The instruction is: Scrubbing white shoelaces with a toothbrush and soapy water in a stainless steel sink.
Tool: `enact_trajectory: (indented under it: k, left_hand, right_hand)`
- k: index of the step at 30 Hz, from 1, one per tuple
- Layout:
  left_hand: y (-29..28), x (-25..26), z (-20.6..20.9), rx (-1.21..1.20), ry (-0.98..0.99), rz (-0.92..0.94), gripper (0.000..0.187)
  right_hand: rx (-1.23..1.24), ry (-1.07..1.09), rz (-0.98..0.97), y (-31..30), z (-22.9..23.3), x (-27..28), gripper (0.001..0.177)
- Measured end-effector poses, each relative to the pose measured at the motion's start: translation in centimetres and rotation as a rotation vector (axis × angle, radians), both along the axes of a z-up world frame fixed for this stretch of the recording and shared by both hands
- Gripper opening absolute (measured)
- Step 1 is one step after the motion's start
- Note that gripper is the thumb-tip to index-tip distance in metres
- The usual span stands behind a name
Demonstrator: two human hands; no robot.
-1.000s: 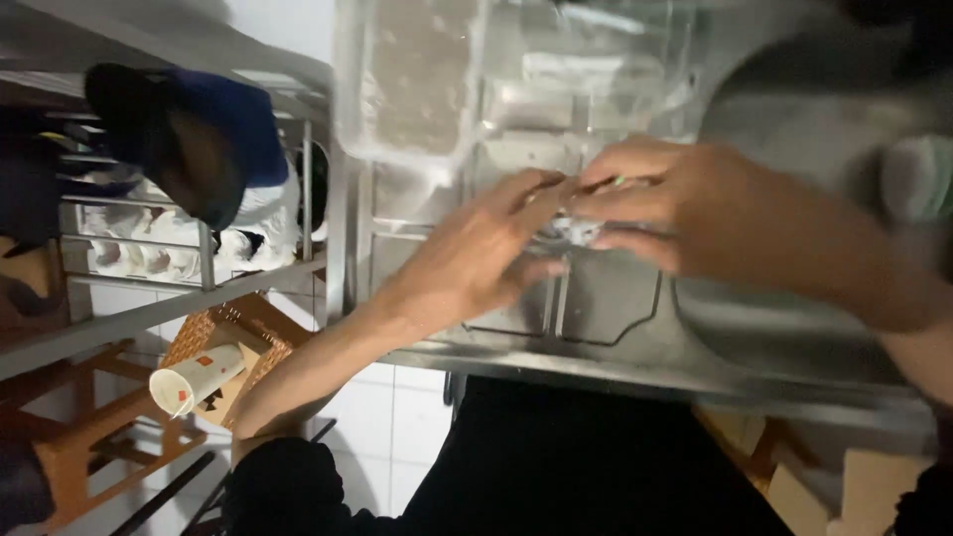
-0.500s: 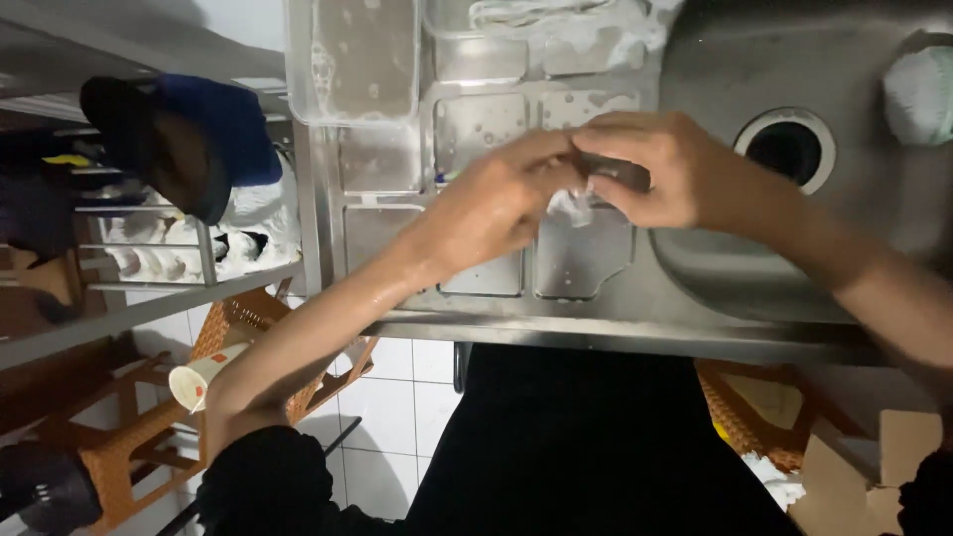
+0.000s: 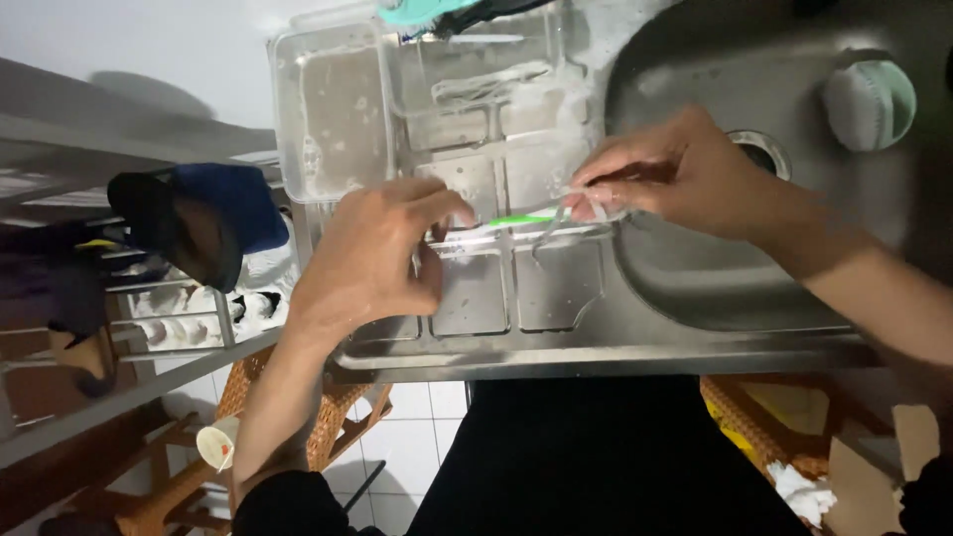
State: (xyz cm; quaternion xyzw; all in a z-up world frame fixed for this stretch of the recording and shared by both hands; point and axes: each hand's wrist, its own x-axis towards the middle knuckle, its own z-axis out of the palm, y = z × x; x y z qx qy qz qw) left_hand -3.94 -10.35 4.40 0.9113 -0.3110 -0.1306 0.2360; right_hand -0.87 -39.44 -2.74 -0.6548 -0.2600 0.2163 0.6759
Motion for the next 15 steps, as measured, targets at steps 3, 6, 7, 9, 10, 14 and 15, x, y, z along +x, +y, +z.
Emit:
enact_trajectory:
  k: [3,6,7,9,10,14,15]
  left_hand:
    - [-1.0,0.0,-1.5,-0.07,0.117,0.012,0.061]
    - [-2.7,-0.4,-3.8,-0.317,0.373,-0.134,0.05]
    - [-3.2,-0.5,-4.6,-0.506,0.513,-0.291,0.021]
    - [-3.5,-0.9,-5.6,-0.599,0.566,-0.381,0.013]
    - [-3.6,-1.1,-5.9,-0.687,0.613,-0.474,0.014]
    - [-1.7,-1.7,-7.1,-0.541,0.531,-0.383,0.017]
    - [-1.7,-1.7,-6.4,-0.47,0.338,-0.273,0.025]
  right_hand:
    - [-0.07,-0.076,0.094,1.3,1.6,-0.3,0.015]
    - [-0.064,-0.176,0.156,1.7,1.7,-0.9,0.024]
    - [0.048,-0.226,0.147,1.6,1.5,-1.2,0.033]
    - [0.278,-0.058,0.19,0.6,3.1,-1.6,0.033]
    - [0.508,0.108,0.228,0.1,4.1,-1.7,0.034]
    - [0.299,-0.037,-0.102,-1.0,6.8,-2.0,0.04]
    - [0.135,-0.161,-0.169,-0.7,7.8,-1.8,0.028]
